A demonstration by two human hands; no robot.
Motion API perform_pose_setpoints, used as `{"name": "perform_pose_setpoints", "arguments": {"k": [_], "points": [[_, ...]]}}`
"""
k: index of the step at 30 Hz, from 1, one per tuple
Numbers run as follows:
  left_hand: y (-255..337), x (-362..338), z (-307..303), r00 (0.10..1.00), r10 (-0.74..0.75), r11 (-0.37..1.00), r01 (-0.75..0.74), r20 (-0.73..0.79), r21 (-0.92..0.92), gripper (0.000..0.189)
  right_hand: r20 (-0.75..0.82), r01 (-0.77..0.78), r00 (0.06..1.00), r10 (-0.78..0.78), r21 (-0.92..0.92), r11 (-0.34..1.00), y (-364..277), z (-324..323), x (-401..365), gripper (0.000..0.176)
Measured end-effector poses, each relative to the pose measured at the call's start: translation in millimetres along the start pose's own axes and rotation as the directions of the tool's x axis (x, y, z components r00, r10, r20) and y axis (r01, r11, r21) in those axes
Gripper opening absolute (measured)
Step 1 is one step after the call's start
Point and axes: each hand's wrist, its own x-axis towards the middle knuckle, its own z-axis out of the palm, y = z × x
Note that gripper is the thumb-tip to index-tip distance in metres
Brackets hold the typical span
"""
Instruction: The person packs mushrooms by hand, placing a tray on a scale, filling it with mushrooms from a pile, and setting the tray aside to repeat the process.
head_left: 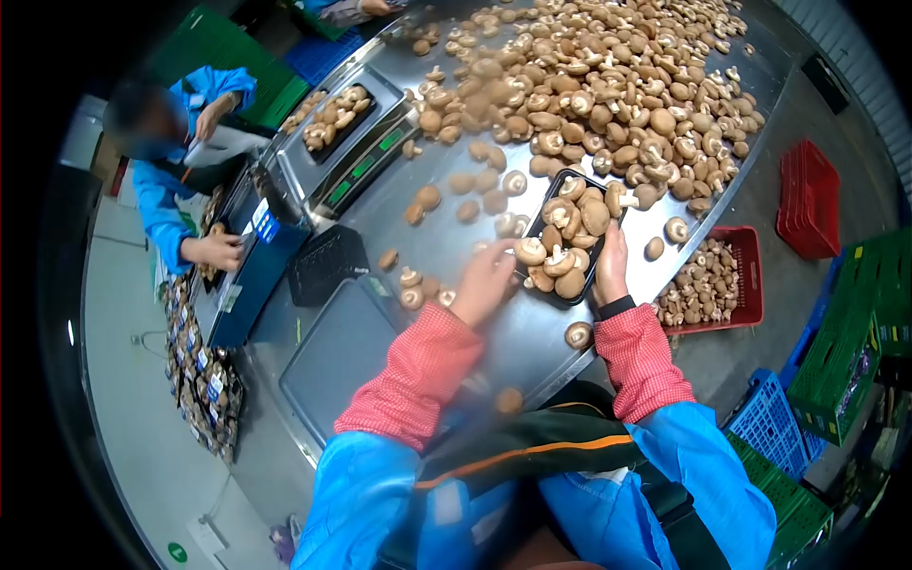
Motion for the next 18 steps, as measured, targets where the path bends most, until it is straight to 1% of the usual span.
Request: {"name": "perform_pose_setpoints", "arguments": {"k": [2,3,5,6,7,8,9,10,11,13,14,15,16,17,18], "points": [[13,-4,-5,0.993,-0.091,0.965,0.105,0.069,-0.242,0.041,0.019,0.010,1.000,-0.009,-0.027,1.000,-5,14,-3,0.059],[16,-31,1,0.995,-0.095,0.959,0.103,0.044,-0.265,0.040,0.017,0.026,1.000,-0.025,-0.040,0.999,-15,16,-33,0.055],[23,-48,-15,0.993,-0.112,0.976,0.102,-0.041,-0.195,0.040,0.044,0.035,0.998,-0.037,0.056,0.998,-17,44,-52,0.049],[21,-55,-25,0.990,-0.122,0.978,0.107,-0.075,-0.177,0.040,0.079,0.050,0.995,-0.054,0.047,0.998,-9,54,-59,0.049],[18,-63,-34,0.986,-0.132,0.979,0.113,-0.105,-0.171,0.040,0.068,0.090,0.994,-0.089,-0.015,0.996,7,55,-58,0.049],[14,-72,-45,0.980,-0.143,0.979,0.120,-0.137,-0.162,0.039,0.142,0.136,0.981,-0.133,-0.015,0.991,21,56,-58,0.049],[6,-81,-59,0.980,-0.099,0.991,0.081,-0.174,-0.109,0.038,0.219,0.182,0.960,-0.175,-0.012,0.983,33,58,-60,0.048],[-1,-91,-72,0.976,-0.055,0.998,0.044,-0.210,-0.054,0.037,0.251,0.210,0.949,-0.190,-0.054,0.976,42,64,-67,0.048],[-6,-102,-87,0.970,-0.046,0.999,0.040,-0.240,-0.029,0.036,0.252,0.091,0.968,-0.001,-0.345,0.934,42,62,-74,0.045],[-20,-127,-119,0.965,-0.011,0.999,0.002,-0.263,-0.035,0.033,0.331,-0.088,0.928,0.170,-0.248,0.965,44,84,-102,0.042],[-26,-140,-133,0.956,-0.013,1.000,0.005,-0.294,-0.028,0.033,0.438,-0.116,0.868,0.234,-0.279,0.953,37,92,-117,0.041],[-32,-155,-147,0.945,-0.015,1.000,0.010,-0.327,-0.020,0.032,0.481,-0.150,0.826,0.294,-0.316,0.937,35,101,-128,0.040],[-29,-171,-162,0.941,0.002,0.995,0.032,-0.337,0.096,0.032,0.520,-0.178,0.779,0.352,-0.355,0.918,35,109,-138,0.040],[-35,-186,-173,0.937,0.000,0.996,0.030,-0.350,0.082,0.031,0.552,-0.202,0.727,0.407,-0.395,0.896,39,116,-146,0.040],[-41,-200,-185,0.930,-0.009,0.994,0.049,-0.367,0.100,0.031,0.630,-0.170,0.624,0.462,-0.468,0.867,45,117,-149,0.036]]}}
